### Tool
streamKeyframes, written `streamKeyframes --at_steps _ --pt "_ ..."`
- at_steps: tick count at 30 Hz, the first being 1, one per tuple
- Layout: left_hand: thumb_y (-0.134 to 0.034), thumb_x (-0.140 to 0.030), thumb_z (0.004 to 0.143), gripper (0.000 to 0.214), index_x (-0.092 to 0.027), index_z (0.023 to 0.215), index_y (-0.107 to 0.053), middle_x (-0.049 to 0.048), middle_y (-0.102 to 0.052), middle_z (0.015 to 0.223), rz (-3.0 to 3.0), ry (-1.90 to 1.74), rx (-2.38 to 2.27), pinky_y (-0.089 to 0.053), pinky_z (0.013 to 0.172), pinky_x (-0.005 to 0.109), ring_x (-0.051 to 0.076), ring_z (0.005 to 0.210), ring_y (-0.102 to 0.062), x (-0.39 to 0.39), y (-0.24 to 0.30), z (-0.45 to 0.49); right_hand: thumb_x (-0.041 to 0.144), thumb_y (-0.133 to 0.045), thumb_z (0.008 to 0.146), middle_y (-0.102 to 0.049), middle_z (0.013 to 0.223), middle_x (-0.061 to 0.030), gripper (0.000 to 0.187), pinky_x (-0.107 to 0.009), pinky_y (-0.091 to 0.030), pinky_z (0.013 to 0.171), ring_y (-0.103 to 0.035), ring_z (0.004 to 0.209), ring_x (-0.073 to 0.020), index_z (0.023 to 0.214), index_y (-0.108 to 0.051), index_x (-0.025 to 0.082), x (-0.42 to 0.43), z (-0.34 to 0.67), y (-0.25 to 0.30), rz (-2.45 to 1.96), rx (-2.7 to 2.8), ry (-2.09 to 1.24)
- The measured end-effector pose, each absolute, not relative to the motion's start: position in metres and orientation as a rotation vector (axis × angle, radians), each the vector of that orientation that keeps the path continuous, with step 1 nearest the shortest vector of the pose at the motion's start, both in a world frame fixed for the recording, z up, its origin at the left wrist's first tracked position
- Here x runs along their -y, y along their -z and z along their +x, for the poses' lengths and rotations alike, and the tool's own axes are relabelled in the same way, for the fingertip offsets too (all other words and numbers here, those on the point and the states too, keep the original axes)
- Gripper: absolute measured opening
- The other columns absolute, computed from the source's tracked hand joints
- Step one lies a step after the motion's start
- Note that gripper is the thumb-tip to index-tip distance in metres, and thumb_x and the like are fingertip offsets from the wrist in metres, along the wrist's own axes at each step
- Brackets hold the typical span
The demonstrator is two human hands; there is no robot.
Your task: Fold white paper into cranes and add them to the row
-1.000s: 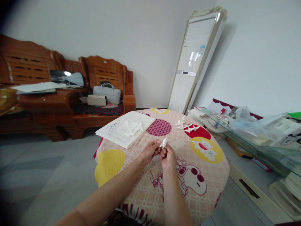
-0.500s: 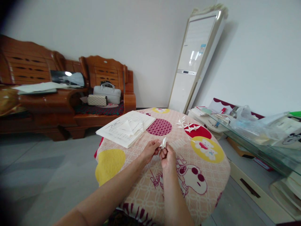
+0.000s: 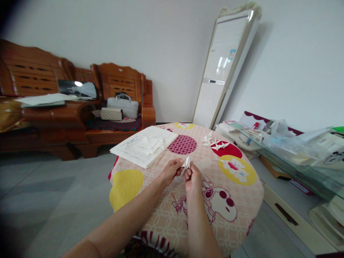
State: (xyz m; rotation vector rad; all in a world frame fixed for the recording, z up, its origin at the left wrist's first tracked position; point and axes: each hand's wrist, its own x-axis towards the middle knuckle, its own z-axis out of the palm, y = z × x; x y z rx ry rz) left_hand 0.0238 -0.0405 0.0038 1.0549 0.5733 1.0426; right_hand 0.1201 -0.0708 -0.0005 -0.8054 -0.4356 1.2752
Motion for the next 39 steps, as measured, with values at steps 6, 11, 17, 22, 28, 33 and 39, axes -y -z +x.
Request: streamKeyframes --at_steps 6,11,17,22,28,33,39 --pt "-0.07 -0.051 0.07 0.043 -0.015 0.062 -0.048 -0.0064 -0.041 0.047 1.093 -1.013 -0.606 -0.02 0.042 0.02 0.003 0.04 -0.031 0.0397 -0.0038 0.0223 0.04 -0.073 0.071 -0.03 0.039 0.0126 0.044 -0.018 -0.017 0.031 -0.024 0.029 -0.0027 0.056 -0.036 0.021 0.0718 0.119 -0.0017 -0.834 0.449 -1.245" --pt "-0.068 -0.051 0.071 0.042 -0.015 0.062 -0.048 -0.0062 -0.042 0.048 1.121 -1.017 -0.605 -0.02 0.043 0.02 0.004 0.041 -0.032 0.0394 -0.0042 0.0212 0.04 -0.072 0.072 -0.031 0.038 0.0124 0.043 -0.019 -0.017 0.03 -0.025 0.029 -0.0028 0.056 -0.037 0.021 0.0722 0.1191 -0.0017 -0.837 0.456 -1.239" --pt "-0.066 -0.05 0.074 0.04 -0.015 0.063 -0.049 -0.0058 -0.043 0.049 1.139 -1.032 -0.598 -0.021 0.043 0.02 0.004 0.042 -0.032 0.0404 -0.0045 0.0207 0.039 -0.074 0.07 -0.032 0.038 0.0123 0.043 -0.019 -0.018 0.031 -0.027 0.029 -0.0034 0.056 -0.037 0.021 0.0718 0.1206 -0.0005 -0.814 0.449 -1.22" --pt "-0.065 -0.046 0.075 0.038 -0.015 0.062 -0.048 -0.005 -0.045 0.05 1.182 -1.022 -0.627 -0.023 0.043 0.02 0.004 0.041 -0.034 0.0409 -0.006 0.0193 0.039 -0.074 0.07 -0.033 0.038 0.0126 0.044 -0.019 -0.017 0.031 -0.027 0.029 -0.0031 0.056 -0.037 0.021 0.0717 0.1212 0.0001 -0.829 0.449 -1.208" --pt "-0.066 -0.046 0.074 0.037 -0.015 0.063 -0.05 -0.0042 -0.046 0.051 1.16 -1.025 -0.607 -0.022 0.043 0.02 0.004 0.041 -0.036 0.0399 -0.0065 0.0185 0.038 -0.074 0.071 -0.033 0.038 0.0127 0.043 -0.019 -0.017 0.031 -0.027 0.029 -0.0034 0.057 -0.036 0.021 0.071 0.1215 0.0009 -0.826 0.455 -1.216" --pt "-0.07 -0.046 0.071 0.038 -0.015 0.064 -0.05 -0.0055 -0.044 0.051 1.053 -1.01 -0.53 -0.02 0.043 0.02 0.004 0.042 -0.033 0.0389 -0.0066 0.019 0.035 -0.072 0.071 -0.034 0.038 0.0122 0.038 -0.019 -0.017 0.031 -0.026 0.03 -0.0032 0.057 -0.04 0.02 0.071 0.1214 0.0015 -0.79 0.458 -1.253" --pt "-0.068 -0.049 0.073 0.04 -0.014 0.063 -0.05 -0.0044 -0.045 0.051 1.114 -0.992 -0.564 -0.021 0.043 0.02 0.004 0.042 -0.034 0.0395 -0.0072 0.0183 0.035 -0.071 0.073 -0.032 0.038 0.0126 0.038 -0.02 -0.017 0.031 -0.025 0.029 -0.0034 0.057 -0.039 0.021 0.072 0.1219 -0.0005 -0.797 0.455 -1.248"
